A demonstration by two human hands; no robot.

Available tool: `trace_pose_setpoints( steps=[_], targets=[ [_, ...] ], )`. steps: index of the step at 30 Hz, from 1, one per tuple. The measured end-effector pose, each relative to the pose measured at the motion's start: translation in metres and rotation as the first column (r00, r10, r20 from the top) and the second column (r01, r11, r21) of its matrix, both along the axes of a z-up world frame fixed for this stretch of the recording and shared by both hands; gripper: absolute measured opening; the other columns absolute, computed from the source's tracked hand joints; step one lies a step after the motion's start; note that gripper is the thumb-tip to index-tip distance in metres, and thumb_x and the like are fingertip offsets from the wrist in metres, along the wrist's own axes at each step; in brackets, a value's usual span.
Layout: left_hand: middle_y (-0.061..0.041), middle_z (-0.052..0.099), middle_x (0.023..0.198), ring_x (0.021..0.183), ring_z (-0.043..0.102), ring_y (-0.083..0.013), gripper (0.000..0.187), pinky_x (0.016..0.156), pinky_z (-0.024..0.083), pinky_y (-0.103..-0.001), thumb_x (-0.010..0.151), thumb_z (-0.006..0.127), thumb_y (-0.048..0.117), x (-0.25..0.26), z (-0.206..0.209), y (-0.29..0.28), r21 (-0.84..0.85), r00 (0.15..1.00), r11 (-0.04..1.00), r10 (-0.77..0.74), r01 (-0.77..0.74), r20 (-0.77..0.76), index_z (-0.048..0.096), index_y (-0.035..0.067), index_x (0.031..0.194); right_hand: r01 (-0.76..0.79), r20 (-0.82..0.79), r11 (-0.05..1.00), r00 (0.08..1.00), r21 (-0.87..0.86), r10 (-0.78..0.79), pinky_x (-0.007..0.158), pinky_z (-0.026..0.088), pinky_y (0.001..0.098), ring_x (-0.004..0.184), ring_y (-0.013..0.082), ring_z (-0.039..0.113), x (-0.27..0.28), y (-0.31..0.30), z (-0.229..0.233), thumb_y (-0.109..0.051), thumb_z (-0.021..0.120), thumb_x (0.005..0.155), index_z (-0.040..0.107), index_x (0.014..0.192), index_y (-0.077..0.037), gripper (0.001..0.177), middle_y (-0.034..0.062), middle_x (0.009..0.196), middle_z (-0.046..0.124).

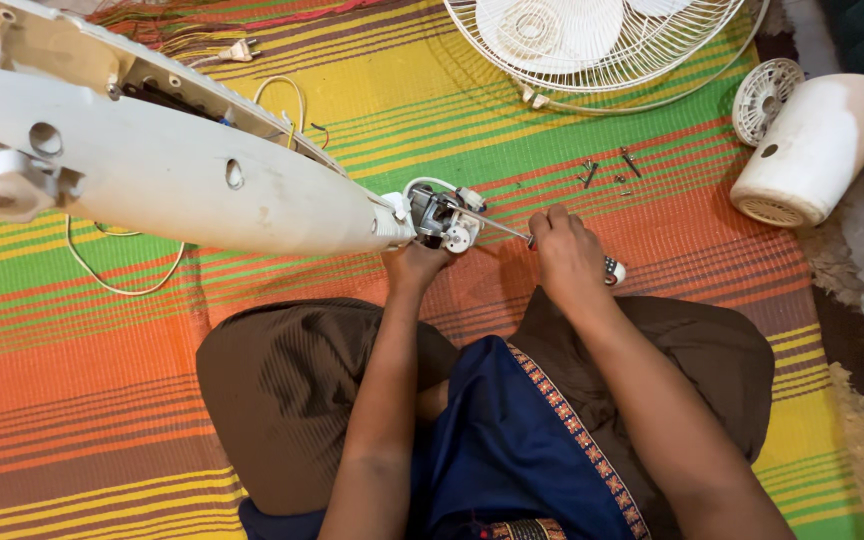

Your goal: The person sits on a mat and works on the internal mechanism of a disassembled white fan. They use a screwdriver to adjust components and manipulate wires within the motor housing. The fan body and other parts remain on the mat nearby.

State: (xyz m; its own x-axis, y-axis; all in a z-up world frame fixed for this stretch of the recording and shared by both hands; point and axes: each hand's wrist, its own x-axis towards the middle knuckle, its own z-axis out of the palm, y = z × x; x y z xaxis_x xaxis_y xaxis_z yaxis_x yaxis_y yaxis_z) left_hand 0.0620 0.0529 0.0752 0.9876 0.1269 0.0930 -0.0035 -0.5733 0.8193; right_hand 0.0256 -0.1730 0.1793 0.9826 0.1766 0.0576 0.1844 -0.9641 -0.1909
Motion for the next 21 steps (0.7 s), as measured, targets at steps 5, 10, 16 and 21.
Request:
trace_pose_setpoints(
  steps=[5, 10, 16, 21],
  targets=[
    [-0.01, 0.068, 0.126, 0.117, 0.064, -0.0266, 0.083, 0.102, 0.05, -0.039, 0.063, 0.093, 0.045, -0.001, 0.0, 0.003, 0.01, 1.0, 1.0, -0.003, 0.003, -0.001, 0.058, 0.01, 0.131, 0.049, -0.344, 0.984, 0.939, 0.171, 0.013, 0.083, 0.054, 0.0496, 0.102, 0.0383, 0.065, 0.004, -0.019, -0.001, -0.005, 0.076, 0.071, 0.071, 0.105, -0.011, 0.036, 0.0149, 0.109, 0.065],
    [-0.01, 0.067, 0.127, 0.118, 0.063, -0.027, 0.085, 0.103, 0.049, -0.039, 0.063, 0.093, 0.045, -0.002, -0.003, 0.002, 0.008, 1.0, 1.0, -0.004, 0.004, -0.006, 0.058, 0.01, 0.132, 0.099, -0.439, 0.995, 0.893, -0.016, -0.096, 0.09, 0.055, 0.0483, 0.108, 0.034, 0.068, 0.005, -0.044, -0.015, -0.011, 0.071, 0.085, 0.074, 0.108, -0.016, 0.023, 0.0107, 0.114, 0.069],
    [-0.011, 0.067, 0.129, 0.12, 0.062, -0.0275, 0.086, 0.105, 0.048, -0.039, 0.064, 0.092, 0.045, -0.005, -0.007, 0.002, 0.015, 1.0, 1.0, -0.005, 0.005, -0.015, 0.057, 0.01, 0.134, 0.033, -0.543, 0.968, 0.823, -0.248, -0.167, 0.088, 0.052, 0.0516, 0.11, 0.0361, 0.064, 0.024, -0.04, -0.035, -0.009, 0.071, 0.084, 0.072, 0.112, -0.015, 0.029, 0.0149, 0.116, 0.065],
    [-0.011, 0.066, 0.131, 0.122, 0.062, -0.0278, 0.087, 0.106, 0.048, -0.039, 0.064, 0.092, 0.045, -0.002, -0.008, 0.001, 0.016, 1.0, 1.0, -0.003, 0.003, -0.008, 0.056, 0.01, 0.136, 0.078, -0.231, 0.967, 0.973, 0.244, -0.02, 0.09, 0.051, 0.0487, 0.104, 0.0398, 0.064, 0.028, -0.006, -0.019, -0.018, 0.072, 0.088, 0.076, 0.098, -0.008, 0.015, 0.0169, 0.106, 0.07]
  ],
)
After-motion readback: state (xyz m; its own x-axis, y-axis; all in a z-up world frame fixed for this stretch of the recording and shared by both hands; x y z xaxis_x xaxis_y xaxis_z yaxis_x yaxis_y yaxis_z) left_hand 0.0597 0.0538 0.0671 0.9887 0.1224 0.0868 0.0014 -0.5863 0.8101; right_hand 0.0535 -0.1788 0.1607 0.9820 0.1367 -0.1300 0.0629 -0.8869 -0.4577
